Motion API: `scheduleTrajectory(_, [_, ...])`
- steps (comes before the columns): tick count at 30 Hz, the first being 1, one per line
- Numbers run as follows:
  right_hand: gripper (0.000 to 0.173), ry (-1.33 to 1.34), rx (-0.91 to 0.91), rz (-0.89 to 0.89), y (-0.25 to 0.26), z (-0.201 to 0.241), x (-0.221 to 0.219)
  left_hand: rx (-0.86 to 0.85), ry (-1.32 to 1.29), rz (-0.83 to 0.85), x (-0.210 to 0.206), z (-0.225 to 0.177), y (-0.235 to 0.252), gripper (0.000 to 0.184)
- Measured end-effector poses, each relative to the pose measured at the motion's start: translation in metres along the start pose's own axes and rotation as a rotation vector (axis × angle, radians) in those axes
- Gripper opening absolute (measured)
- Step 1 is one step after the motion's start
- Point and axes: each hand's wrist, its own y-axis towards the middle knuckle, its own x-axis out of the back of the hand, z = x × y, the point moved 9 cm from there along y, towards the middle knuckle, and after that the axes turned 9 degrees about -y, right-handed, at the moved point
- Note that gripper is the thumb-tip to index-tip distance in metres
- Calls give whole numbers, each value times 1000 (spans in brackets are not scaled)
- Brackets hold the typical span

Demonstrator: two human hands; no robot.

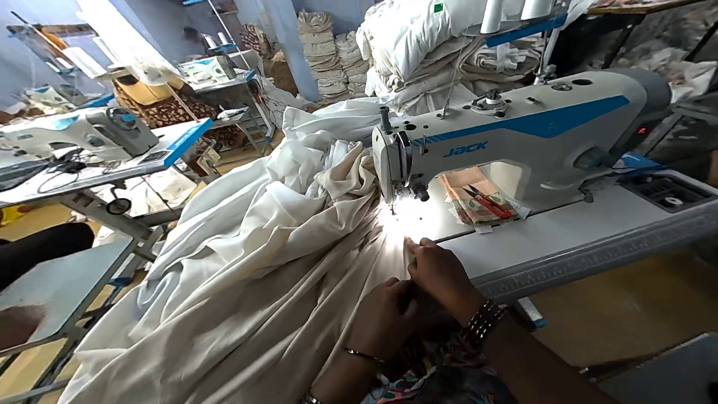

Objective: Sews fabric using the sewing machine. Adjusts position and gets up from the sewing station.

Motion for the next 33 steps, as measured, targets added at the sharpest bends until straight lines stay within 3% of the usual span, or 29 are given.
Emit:
scheduleTrajectory(2, [52,-19,0,-10,2,1,1,-98,63,-139,9,-5,-9,35])
scheduleTrajectory(4, [51,-34,2,-28,3,2,2,-187,219,-383,27,-4,-23,30])
scheduleTrajectory(6, [50,-46,-11,-64,3,1,2,-115,387,-550,47,16,-29,40])
scheduleTrajectory(9, [45,-42,12,-328,-1,1,1,246,433,-453,82,81,-15,58])
scheduleTrajectory(11, [39,-29,118,-685,-10,2,1,341,382,-374,103,113,0,62])
scheduleTrajectory(13, [38,-16,190,-867,-19,1,0,331,356,-374,120,127,19,68])
scheduleTrajectory(16, [38,-13,215,-900,-22,-1,0,364,344,-405,144,142,44,78])
scheduleTrajectory(21, [39,-44,227,-934,-24,0,1,390,347,-445,185,171,77,67])
scheduleTrajectory(27, [40,-67,239,-948,-23,2,0,402,386,-531,213,181,101,65])
scheduleTrajectory(33, [42,-12,222,-915,-22,0,1,396,357,-510,223,174,107,68])
